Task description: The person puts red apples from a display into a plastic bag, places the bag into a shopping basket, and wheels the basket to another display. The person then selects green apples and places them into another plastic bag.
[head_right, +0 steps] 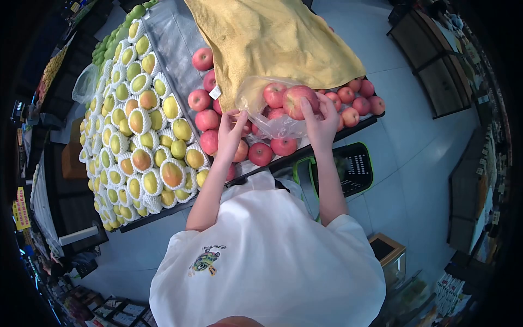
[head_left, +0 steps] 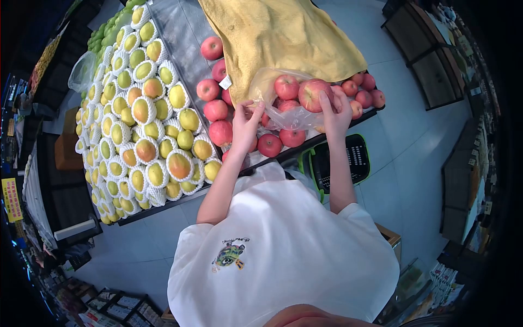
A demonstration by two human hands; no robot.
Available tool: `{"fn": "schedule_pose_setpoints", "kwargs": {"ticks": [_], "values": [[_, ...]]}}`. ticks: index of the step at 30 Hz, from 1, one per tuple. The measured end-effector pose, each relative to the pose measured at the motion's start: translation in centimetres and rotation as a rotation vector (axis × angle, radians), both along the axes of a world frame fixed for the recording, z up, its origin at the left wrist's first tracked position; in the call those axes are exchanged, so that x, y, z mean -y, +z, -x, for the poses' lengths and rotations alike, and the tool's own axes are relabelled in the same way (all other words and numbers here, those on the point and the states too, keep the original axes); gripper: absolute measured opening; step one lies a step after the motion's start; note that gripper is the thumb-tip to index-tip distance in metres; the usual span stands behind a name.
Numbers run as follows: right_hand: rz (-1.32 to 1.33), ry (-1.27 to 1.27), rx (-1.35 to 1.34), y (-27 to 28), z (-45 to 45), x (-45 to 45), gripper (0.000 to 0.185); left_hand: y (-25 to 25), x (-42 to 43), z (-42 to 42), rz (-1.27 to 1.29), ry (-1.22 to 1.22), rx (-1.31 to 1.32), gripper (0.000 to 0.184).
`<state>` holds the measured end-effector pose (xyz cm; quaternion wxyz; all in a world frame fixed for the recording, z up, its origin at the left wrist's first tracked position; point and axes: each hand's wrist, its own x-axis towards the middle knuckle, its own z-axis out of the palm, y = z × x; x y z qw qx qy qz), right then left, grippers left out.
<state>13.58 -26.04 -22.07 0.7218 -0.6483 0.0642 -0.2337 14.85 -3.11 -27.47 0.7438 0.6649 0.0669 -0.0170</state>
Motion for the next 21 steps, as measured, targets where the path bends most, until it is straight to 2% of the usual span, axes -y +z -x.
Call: {"fn": "schedule_pose_setpoints", "kwargs": {"ticks": [1,3,4,5,6,7,9,10,12,14,16,17,19,21], "values": [[0.004,-0.001,0.004,0.2,-0.4,0.6,0.040,0.7,0.3,-0.3,0.004,-0.001,0.004,0.053],[0.182,0.033,-0.047,0.4,-0.7,1.4,0.038,2.6,1.0,-0.5,-0.075,-0.134,-0.093,0.040],[0.231,0.056,-0.056,1.4,-0.6,1.0,0.042,2.0,1.3,-0.6,-0.074,-0.133,-0.091,0.040],[0.232,0.056,-0.053,1.8,-0.7,0.5,0.042,0.9,1.7,-0.7,-0.038,-0.147,-0.009,0.032],[0.504,-0.040,-0.012,2.0,-0.7,0.1,0.045,-0.1,2.1,-0.8,-0.003,-0.162,0.072,0.024],[0.775,-0.141,0.028,2.2,-0.8,-0.2,0.048,-0.2,2.7,-0.7,-0.004,-0.166,0.075,0.024],[0.845,-0.226,0.019,2.0,-1.3,0.0,0.053,-0.6,3.5,-0.1,0.038,-0.244,0.187,0.014],[0.933,-0.319,0.025,1.8,-1.7,0.7,0.053,-1.0,3.5,0.2,0.003,-0.324,0.148,0.016],[1.033,-0.460,-0.012,1.7,-1.9,1.6,0.052,-1.8,4.0,0.6,-0.056,-0.314,0.164,0.015],[0.953,-0.446,-0.063,2.1,-1.6,2.0,0.053,-1.3,4.0,1.1,-0.190,-0.301,0.189,0.015],[0.765,-0.372,-0.080,1.6,-1.8,2.6,0.049,-1.3,4.2,1.1,-0.187,-0.298,0.178,0.015],[0.766,-0.374,-0.081,0.8,-2.1,2.7,0.049,-1.4,4.4,1.2,-0.186,-0.298,0.163,0.016],[0.090,0.001,0.037,-0.2,-2.3,2.4,0.044,-1.7,4.8,0.9,-0.137,-0.295,0.165,0.017],[0.025,0.058,-0.012,-0.6,-2.0,1.8,0.042,-2.2,5.0,0.7,-0.090,-0.293,0.168,0.018]]}}
